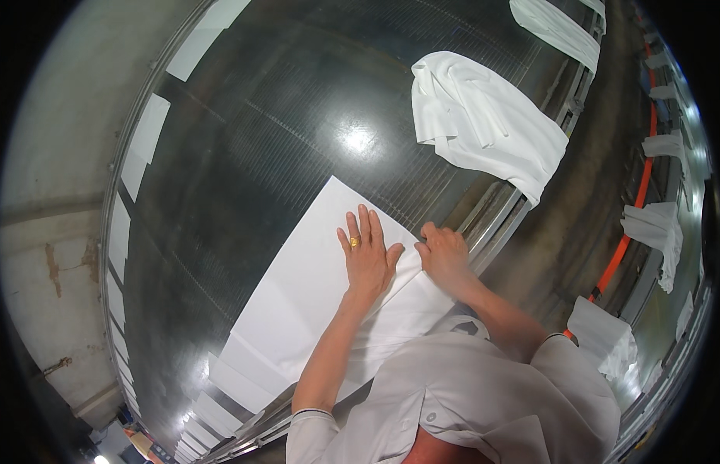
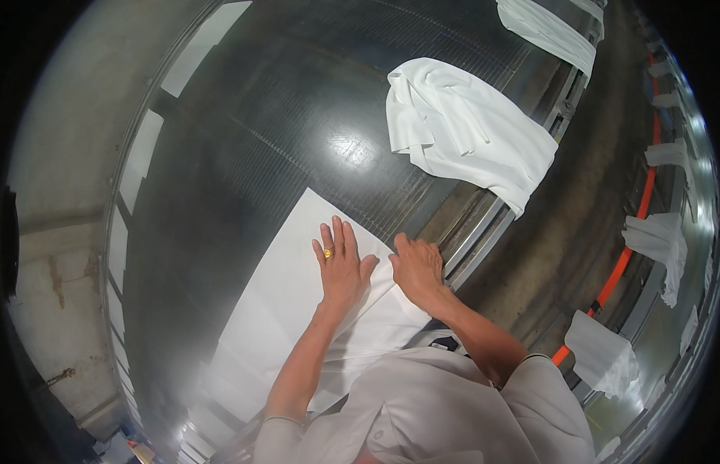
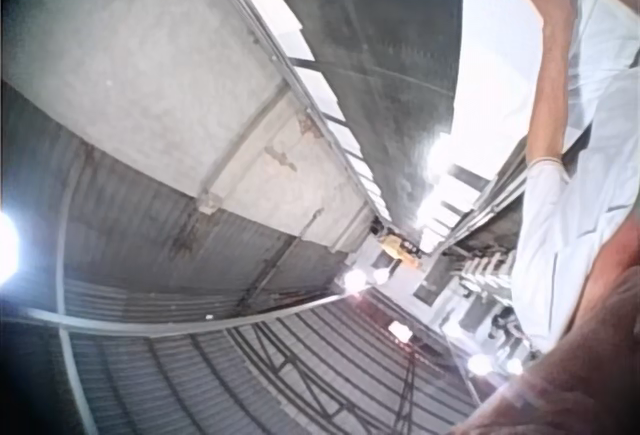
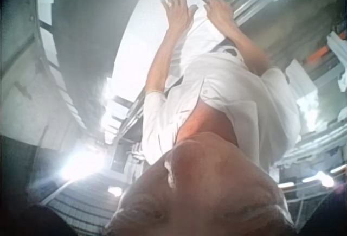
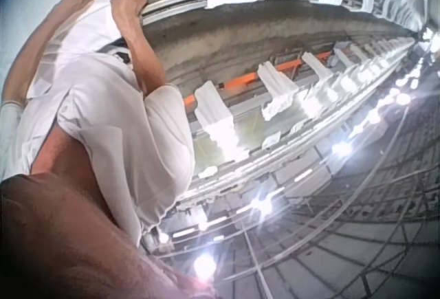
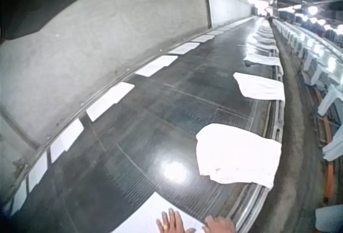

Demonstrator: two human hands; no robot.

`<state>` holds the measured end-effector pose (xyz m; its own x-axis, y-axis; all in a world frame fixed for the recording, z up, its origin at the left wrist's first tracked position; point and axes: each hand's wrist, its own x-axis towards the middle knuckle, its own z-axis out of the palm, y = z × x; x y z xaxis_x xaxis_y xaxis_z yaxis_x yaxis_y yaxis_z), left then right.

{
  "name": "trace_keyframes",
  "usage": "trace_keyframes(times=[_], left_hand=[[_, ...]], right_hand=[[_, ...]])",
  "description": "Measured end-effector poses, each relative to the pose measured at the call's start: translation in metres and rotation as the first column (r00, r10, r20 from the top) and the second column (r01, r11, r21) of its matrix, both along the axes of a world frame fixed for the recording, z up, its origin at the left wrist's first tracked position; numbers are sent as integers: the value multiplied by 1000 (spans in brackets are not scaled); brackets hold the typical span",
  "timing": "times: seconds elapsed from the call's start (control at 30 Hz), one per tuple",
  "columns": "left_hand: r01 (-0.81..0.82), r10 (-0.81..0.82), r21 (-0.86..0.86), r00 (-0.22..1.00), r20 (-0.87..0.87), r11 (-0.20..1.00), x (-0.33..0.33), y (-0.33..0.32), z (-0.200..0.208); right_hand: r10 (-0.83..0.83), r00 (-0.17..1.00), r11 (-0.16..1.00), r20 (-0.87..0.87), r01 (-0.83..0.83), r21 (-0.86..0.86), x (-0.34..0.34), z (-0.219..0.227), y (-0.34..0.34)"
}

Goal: The person repeatedly picks up white fabric pieces from a conveyor belt, unfolds them, and folds them into smaller rectangles. The folded items are placed back on the belt as the process continues.

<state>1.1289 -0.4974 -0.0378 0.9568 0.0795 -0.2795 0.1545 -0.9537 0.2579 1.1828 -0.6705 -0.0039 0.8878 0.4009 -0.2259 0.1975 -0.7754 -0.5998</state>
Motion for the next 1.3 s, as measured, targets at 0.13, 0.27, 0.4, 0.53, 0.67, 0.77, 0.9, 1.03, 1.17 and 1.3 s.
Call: trace_keyframes(times=[0.13,0.27,0.4,0.53,0.67,0.77,0.9,1.03,1.17,1.3], left_hand=[[-10,15,-34,988,151,999,8,21,-6],[-44,44,-3,981,191,999,37,51,-9],[-52,43,54,986,162,997,52,65,-10],[-149,143,34,977,156,988,47,61,-11],[-119,115,26,987,113,993,28,47,-5],[-103,103,-3,988,114,995,20,33,-1],[-54,53,11,992,116,998,15,7,2],[90,-89,-10,992,94,996,-3,-18,9],[62,-56,-108,997,58,992,-30,-26,18],[-202,226,-163,963,146,966,-75,-19,29]], right_hand=[[66,996,997,62,-63,-37,-6,-1,-1],[57,995,998,79,-56,-25,-7,-1,-2],[52,996,999,75,-53,13,-7,0,-5],[52,998,996,35,-54,64,-7,2,-9],[98,995,995,-21,-97,31,-5,3,-14],[125,992,992,-33,-125,-5,-3,3,-14],[128,990,992,-53,-128,-9,-2,0,-14],[138,990,990,-22,-138,15,1,1,-17],[178,984,984,26,-178,11,4,9,-17],[381,899,920,214,-391,4,4,7,17]])
